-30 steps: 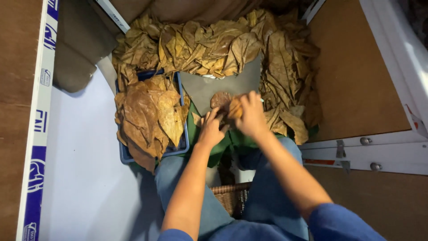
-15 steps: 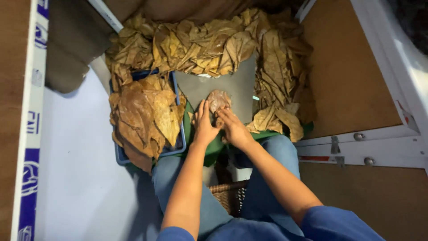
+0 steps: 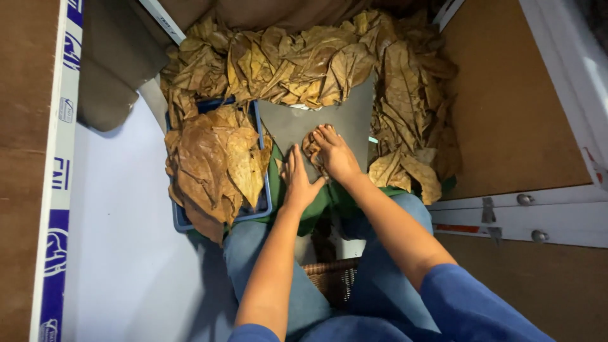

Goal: A person is manually sorting and flattening dried tobacco leaves on a board before stacking them in a tray.

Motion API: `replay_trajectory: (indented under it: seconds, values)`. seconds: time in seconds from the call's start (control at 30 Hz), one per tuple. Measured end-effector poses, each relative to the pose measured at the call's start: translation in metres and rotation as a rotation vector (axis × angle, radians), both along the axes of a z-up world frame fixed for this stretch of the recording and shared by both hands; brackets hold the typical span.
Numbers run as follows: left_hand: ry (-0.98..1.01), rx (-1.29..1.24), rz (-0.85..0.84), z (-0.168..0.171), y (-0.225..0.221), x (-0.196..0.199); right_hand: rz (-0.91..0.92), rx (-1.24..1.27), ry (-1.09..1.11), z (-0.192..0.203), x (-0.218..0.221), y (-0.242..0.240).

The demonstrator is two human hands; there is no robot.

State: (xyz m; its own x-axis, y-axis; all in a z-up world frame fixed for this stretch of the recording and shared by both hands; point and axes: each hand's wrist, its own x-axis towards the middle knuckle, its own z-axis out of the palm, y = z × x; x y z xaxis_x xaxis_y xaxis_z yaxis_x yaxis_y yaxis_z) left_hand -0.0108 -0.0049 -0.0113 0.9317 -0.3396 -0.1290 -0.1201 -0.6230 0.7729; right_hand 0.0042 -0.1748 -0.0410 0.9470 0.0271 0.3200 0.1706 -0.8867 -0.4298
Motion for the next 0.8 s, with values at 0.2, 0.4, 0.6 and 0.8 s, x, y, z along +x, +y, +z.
replay_trajectory:
  seconds: [0.2, 0.4, 0.6, 0.8]
  values:
    - [-0.033, 0.006, -0.022, 0.003, 0.000, 0.001, -0.019, -0.213, -0.196, -0.013, 0.036, -0.011]
    - [-0.133, 0.011, -0.047, 0.008, 0.001, -0.001, -0.166, -0.136, -0.200, -0.005, 0.067, -0.024]
    - [-0.142, 0.057, -0.083, -0.002, 0.001, 0.004, -0.202, 0.348, -0.422, 0.033, 0.020, -0.016]
    - [-0.179, 0.082, -0.093, -0.013, 0.004, 0.005, -0.025, 0.171, -0.083, 0.066, -0.088, 0.040]
